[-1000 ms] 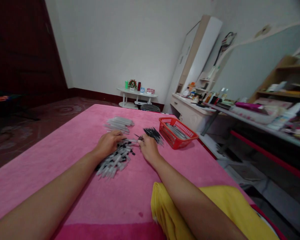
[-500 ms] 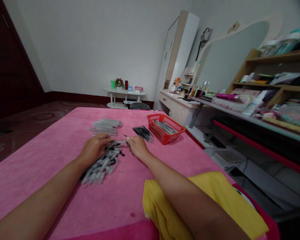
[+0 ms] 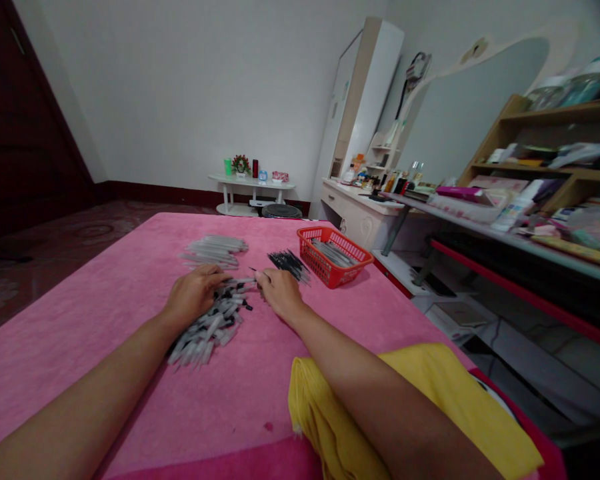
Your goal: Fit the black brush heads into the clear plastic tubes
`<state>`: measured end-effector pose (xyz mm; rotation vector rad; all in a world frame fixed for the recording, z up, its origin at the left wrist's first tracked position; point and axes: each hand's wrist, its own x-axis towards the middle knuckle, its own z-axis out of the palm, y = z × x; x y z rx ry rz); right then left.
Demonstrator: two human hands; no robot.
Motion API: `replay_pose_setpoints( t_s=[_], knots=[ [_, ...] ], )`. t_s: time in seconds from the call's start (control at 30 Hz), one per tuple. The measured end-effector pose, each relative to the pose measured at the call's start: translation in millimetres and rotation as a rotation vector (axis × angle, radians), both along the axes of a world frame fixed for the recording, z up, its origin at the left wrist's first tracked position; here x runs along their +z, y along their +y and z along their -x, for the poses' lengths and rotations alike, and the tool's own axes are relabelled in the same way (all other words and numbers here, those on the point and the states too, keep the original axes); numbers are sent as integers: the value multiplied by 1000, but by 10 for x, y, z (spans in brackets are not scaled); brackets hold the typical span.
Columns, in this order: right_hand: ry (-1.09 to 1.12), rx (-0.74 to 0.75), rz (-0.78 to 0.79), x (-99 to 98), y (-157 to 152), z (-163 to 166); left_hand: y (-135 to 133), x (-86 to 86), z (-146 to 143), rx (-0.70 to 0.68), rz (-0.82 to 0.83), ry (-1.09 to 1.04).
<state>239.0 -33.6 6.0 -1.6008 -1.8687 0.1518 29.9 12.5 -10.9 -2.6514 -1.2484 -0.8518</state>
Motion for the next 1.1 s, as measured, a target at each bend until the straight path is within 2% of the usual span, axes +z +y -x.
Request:
replay_pose_setpoints(
  t_s=[0.4,0.57,0.7,1.1],
  knots=[
    [-6,17,-23,34,2,62,-1,-13,60,-25,-27,-61],
    [-30,24,26,56,-11,84,-14,3,79,-32,-18,-45],
    [-8,25,-32,61,2,81,-34,26,83,-27,-9,-51],
    [-42,80,27,39,12,86,-57,40,103,-42,23,-76]
  ],
)
